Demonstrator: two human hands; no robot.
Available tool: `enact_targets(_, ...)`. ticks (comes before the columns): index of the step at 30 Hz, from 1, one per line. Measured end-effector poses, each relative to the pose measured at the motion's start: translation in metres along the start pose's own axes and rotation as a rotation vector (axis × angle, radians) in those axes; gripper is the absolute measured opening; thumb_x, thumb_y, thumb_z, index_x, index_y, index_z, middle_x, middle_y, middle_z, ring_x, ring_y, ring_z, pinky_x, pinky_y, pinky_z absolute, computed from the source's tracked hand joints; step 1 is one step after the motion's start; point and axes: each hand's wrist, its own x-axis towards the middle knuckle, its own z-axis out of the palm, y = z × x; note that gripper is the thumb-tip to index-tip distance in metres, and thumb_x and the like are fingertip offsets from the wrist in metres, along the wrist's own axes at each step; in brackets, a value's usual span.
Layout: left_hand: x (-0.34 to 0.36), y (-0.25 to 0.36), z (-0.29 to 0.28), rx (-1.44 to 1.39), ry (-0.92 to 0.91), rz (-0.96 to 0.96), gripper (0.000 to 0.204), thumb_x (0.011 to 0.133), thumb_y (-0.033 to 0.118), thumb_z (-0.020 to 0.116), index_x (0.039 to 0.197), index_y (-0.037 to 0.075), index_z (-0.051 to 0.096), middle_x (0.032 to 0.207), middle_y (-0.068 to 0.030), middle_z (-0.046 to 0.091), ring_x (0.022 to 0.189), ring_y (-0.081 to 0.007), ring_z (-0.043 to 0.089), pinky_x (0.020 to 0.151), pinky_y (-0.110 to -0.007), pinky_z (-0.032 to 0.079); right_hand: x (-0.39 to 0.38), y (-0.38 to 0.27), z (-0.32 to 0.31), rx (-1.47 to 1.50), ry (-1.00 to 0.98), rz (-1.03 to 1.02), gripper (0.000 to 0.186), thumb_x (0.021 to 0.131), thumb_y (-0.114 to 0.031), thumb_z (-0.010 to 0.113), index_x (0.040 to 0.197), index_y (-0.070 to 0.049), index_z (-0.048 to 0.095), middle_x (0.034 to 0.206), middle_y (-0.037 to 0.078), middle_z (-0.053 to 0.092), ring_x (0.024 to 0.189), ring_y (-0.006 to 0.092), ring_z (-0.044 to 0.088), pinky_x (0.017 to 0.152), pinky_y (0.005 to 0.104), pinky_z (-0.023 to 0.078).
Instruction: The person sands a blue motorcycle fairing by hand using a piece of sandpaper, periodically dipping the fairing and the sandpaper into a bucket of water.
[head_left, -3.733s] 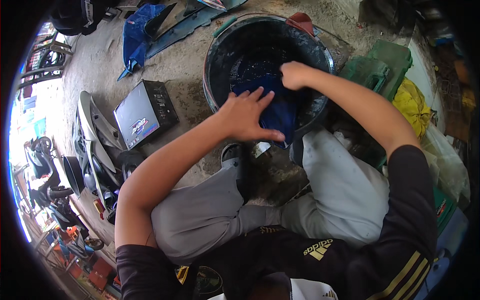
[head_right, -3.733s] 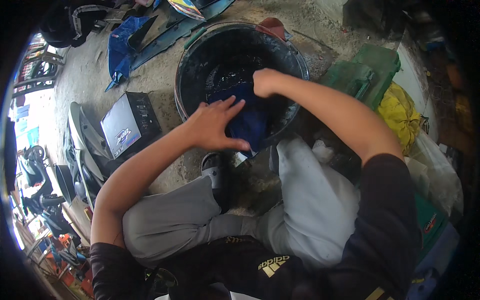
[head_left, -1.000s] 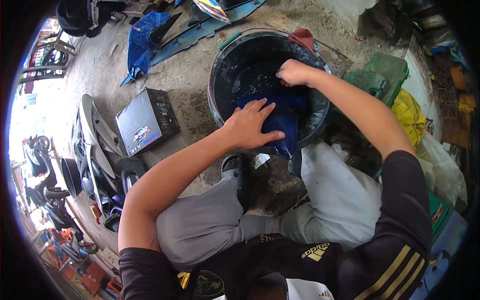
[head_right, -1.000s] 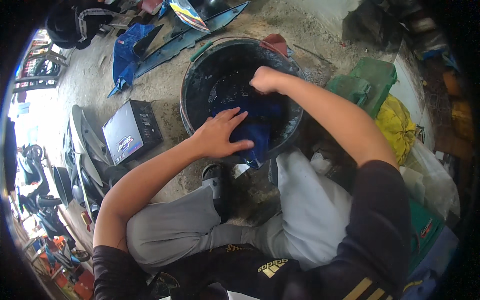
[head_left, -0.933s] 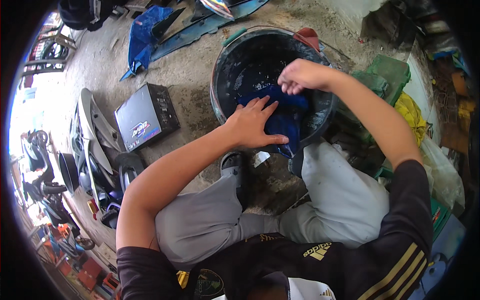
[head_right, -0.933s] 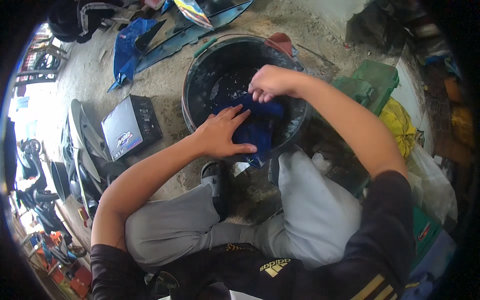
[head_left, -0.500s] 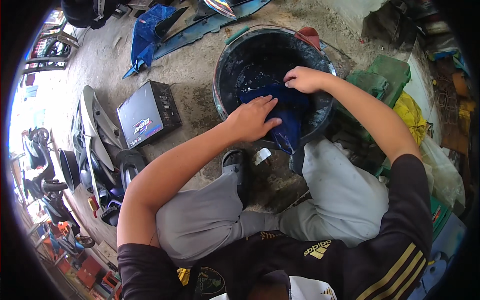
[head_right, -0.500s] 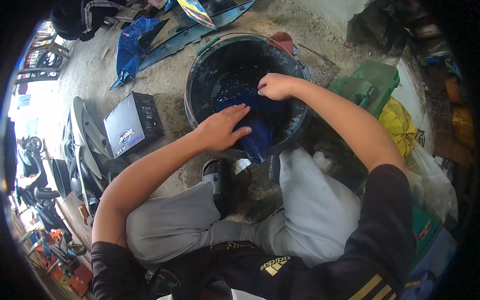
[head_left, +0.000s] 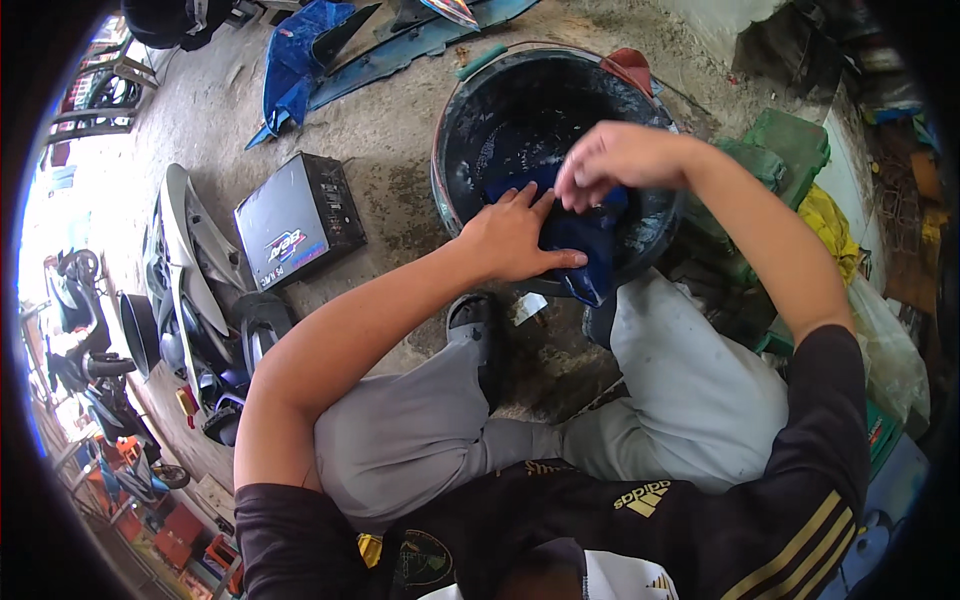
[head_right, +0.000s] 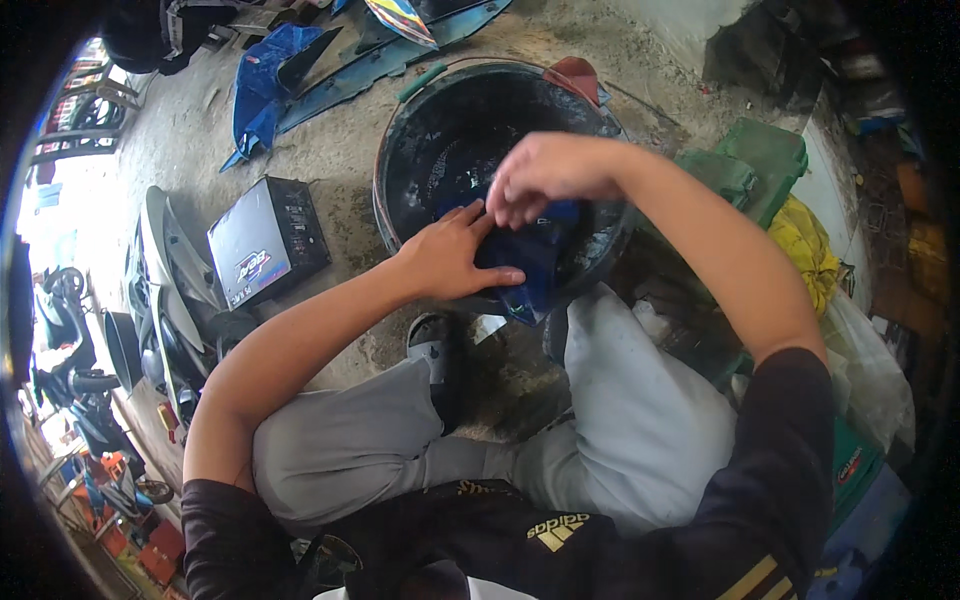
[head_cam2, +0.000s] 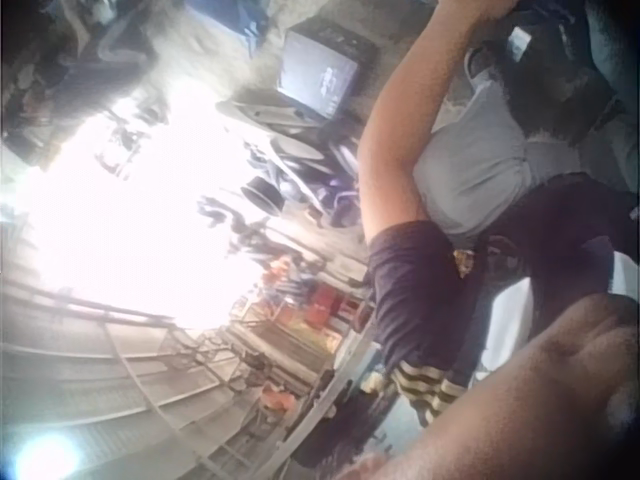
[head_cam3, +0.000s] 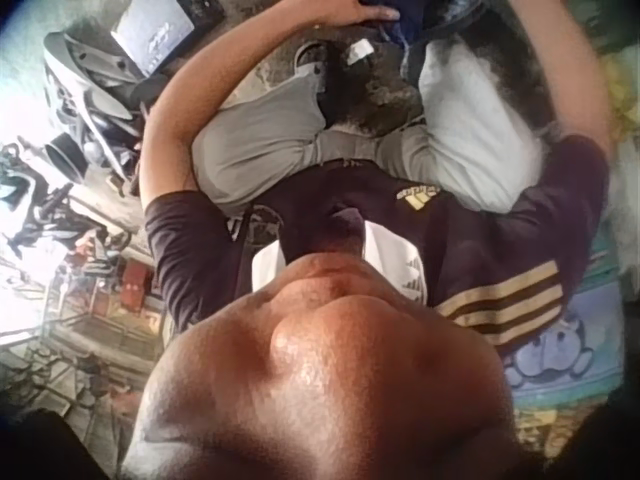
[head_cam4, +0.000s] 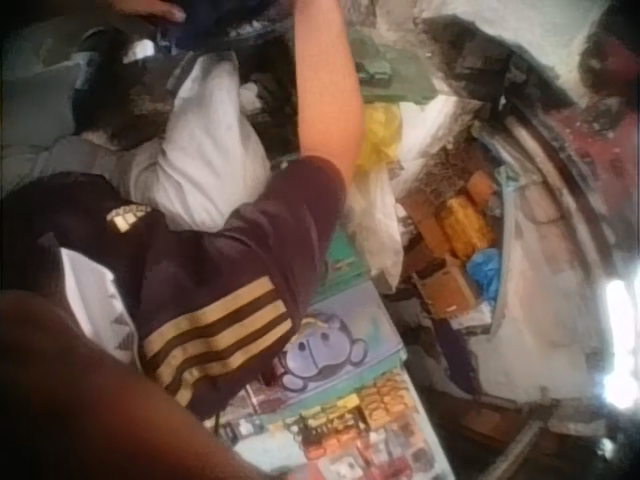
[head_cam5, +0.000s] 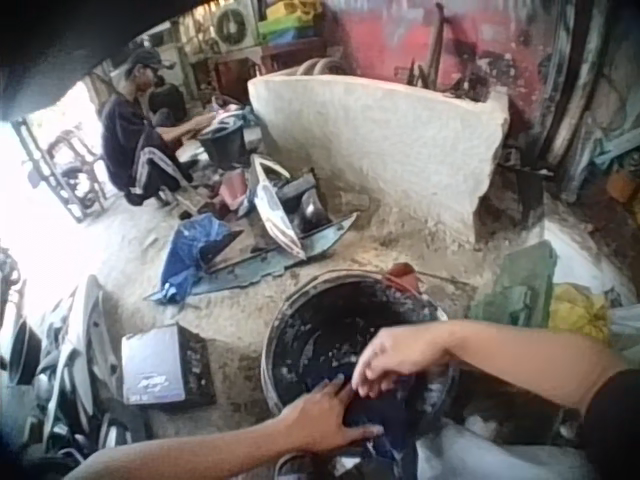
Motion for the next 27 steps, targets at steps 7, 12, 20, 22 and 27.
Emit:
enact_targets(7,0.0,0.004,-0.001,0.08,0.019,0.087,0.127,0.082,0.091,0.063,0.166,0.0,0.035,0.169,-0.034,0.031,0.157,-0.0494,0.034,0.127,-0.052,0.033,0.023,0.061,-0.022,-0.423,0.363,-0.054,0.03,0.095,-0.014,0.067,0.12,0.001,0.076,0.102,0.011,0.079,0.087,0.0165,0.071,0.08,0.0344,0.057)
enact_targets(12,-0.002,0.007,-0.002,0.103,-0.029,0.079,0.131,0.08,0.093,0.062,0.168,0.001,0.03,0.17,-0.0329,0.031,0.157,-0.0498,0.033,0.128,-0.051,0.033,0.088,0.088,-0.066,-0.738,0.614,0.182,0.038,0.092,-0.016,0.062,0.122,0.003,0.076,0.122,0.026,0.076,0.119,0.0405,0.071,0.101,0.0446,0.056)
enact_targets(20,0.006,-0.01,0.006,-0.009,-0.014,-0.018,0.106,0.097,0.078,0.054,0.166,0.001,0.034,0.168,-0.0321,0.035,0.155,-0.0466,0.037,0.127,-0.048,0.034,0.079,0.064,-0.028,0.102,0.534,0.054,0.029,0.101,-0.017,0.06,0.114,0.003,0.078,0.111,0.017,0.08,0.093,0.0259,0.078,0.09,0.0387,0.06)
enact_targets(22,0.013,-0.016,0.015,0.017,0.021,-0.011,0.093,0.103,0.072,0.047,0.166,0.005,0.038,0.165,-0.0313,0.041,0.15,-0.0491,0.046,0.124,-0.05,0.039,0.028,0.029,-0.013,0.195,0.217,0.011,0.025,0.102,-0.016,0.06,0.111,-0.002,0.078,0.11,0.013,0.081,0.098,0.0202,0.078,0.087,0.0335,0.059)
enact_targets(27,0.01,-0.014,0.004,-0.034,0.043,0.071,0.082,0.104,0.065,0.052,0.163,0.009,0.045,0.162,-0.0332,0.045,0.146,-0.0494,0.05,0.123,-0.048,0.041,-0.017,0.03,0.012,-0.209,0.138,0.07,0.028,0.104,-0.016,0.061,0.115,0.003,0.078,0.107,0.012,0.081,0.098,0.0184,0.077,0.093,0.034,0.059)
